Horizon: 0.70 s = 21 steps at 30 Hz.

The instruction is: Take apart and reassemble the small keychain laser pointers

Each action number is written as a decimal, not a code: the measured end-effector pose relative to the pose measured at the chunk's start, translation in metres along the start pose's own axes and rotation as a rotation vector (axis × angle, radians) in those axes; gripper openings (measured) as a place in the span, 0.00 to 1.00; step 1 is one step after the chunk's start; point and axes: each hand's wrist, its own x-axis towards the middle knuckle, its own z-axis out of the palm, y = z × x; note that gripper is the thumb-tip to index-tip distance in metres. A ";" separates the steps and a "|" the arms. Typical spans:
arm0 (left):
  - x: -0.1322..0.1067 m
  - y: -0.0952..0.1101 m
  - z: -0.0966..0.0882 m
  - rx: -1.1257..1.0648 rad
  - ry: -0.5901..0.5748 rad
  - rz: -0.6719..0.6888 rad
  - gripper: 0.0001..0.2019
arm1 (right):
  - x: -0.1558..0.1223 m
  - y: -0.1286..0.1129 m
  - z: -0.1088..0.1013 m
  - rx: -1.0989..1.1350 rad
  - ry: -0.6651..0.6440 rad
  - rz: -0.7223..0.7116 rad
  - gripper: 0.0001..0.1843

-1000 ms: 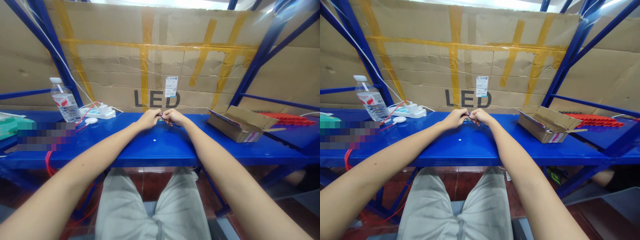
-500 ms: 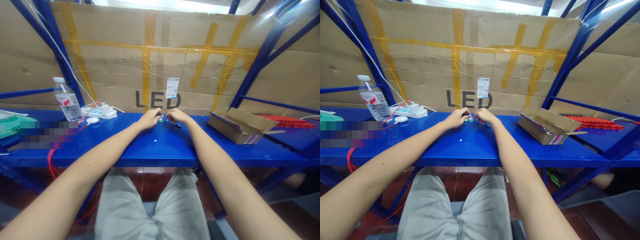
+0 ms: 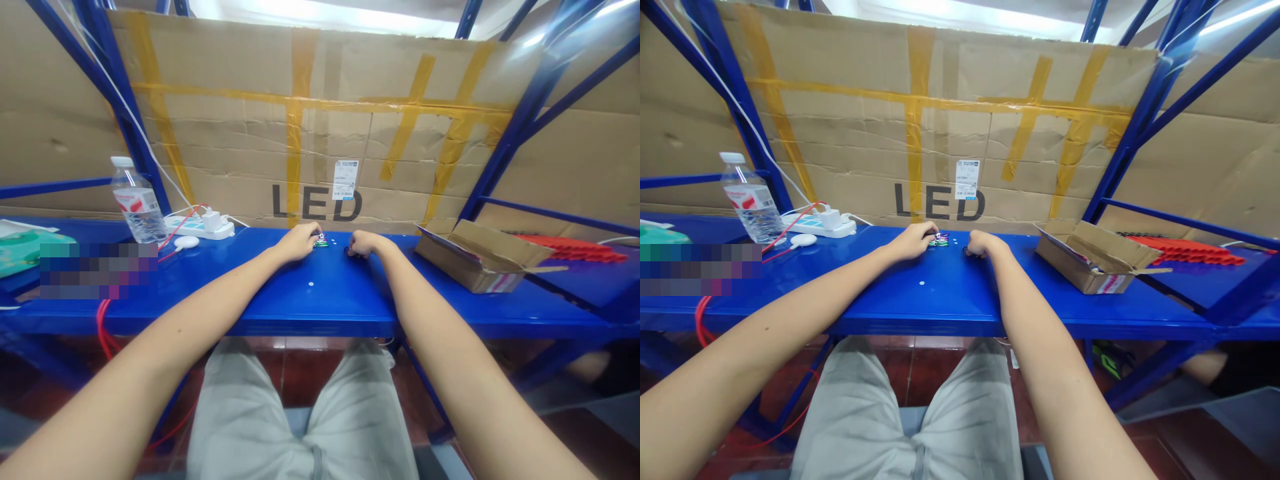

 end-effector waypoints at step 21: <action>0.002 -0.021 -0.007 0.050 -0.105 -0.086 0.10 | 0.006 -0.037 0.055 0.379 0.284 -0.518 0.06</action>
